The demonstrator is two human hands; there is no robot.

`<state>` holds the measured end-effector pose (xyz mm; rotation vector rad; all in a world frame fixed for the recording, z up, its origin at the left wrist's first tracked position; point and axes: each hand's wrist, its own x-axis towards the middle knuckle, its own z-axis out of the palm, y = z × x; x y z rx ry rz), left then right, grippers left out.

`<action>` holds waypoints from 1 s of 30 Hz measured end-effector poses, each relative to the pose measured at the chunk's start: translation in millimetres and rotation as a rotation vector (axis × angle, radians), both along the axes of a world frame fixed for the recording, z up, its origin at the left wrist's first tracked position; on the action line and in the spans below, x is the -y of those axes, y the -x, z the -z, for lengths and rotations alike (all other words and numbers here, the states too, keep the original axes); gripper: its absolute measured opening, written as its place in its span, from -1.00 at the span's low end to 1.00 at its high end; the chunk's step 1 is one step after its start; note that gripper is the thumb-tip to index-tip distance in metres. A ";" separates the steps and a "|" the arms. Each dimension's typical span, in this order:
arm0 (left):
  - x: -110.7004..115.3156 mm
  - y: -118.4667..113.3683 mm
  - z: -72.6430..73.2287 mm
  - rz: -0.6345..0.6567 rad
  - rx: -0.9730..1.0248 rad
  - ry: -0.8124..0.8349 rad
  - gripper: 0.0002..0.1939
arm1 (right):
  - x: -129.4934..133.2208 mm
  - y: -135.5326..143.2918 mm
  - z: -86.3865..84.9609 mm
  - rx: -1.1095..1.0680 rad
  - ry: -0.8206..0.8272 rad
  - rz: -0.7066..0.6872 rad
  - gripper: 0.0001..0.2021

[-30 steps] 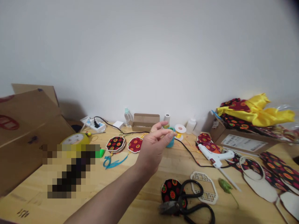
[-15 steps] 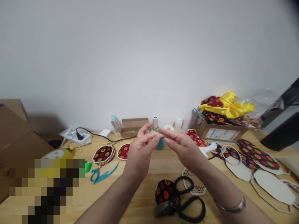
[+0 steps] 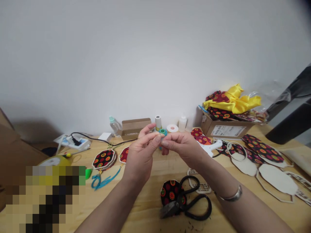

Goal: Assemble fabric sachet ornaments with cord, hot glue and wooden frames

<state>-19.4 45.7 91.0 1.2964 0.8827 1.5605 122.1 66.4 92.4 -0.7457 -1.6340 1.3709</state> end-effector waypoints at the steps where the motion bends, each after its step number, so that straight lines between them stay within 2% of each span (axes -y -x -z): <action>1: -0.3 0.1 -0.2 0.010 0.031 0.011 -0.90 | -1.0 -0.8 0.8 -0.002 0.001 -0.003 -0.73; 6: -2.9 2.1 -2.9 0.089 0.217 0.137 -0.89 | -6.5 -4.5 4.1 -0.006 0.044 -0.007 -0.76; 12: -6.5 10.4 -10.9 0.086 0.336 0.126 -0.92 | -13.2 -7.9 7.7 -0.043 0.075 -0.035 -0.75; 22: -14.4 28.4 -20.0 -0.063 0.355 0.075 -0.92 | -22.5 -15.5 12.4 -0.006 0.101 -0.038 -0.73; 30: -14.4 33.5 -22.9 -0.051 0.360 -0.003 -0.94 | -22.2 -18.1 10.8 -0.018 0.134 -0.031 -0.72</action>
